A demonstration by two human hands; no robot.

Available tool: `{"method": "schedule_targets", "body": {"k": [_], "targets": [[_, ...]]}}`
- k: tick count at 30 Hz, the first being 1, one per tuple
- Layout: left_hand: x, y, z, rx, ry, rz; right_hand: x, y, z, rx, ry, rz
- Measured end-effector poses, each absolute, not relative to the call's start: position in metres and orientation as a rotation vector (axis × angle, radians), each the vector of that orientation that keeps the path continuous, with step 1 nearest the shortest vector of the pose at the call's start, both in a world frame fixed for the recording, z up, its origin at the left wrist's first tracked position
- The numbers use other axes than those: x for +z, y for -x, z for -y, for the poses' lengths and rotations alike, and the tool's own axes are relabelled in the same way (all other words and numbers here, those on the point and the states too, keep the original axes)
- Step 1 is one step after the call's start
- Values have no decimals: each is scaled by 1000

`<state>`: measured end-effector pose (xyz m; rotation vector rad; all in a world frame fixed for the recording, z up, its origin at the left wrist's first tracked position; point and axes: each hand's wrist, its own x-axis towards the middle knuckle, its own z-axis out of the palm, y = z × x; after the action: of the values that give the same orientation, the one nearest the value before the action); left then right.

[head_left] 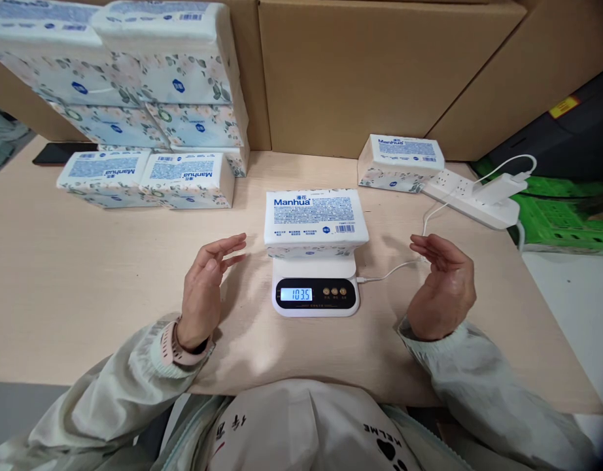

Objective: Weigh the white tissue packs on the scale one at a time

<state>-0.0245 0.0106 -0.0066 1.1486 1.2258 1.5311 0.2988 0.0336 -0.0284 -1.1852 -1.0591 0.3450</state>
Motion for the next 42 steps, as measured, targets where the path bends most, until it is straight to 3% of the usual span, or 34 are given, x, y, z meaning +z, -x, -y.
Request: {"method": "schedule_targets", "body": {"k": [42], "targets": [[-6,25,-10,1549,-1184,-1188,-31,-302,-32,406,1136,1164]]}}
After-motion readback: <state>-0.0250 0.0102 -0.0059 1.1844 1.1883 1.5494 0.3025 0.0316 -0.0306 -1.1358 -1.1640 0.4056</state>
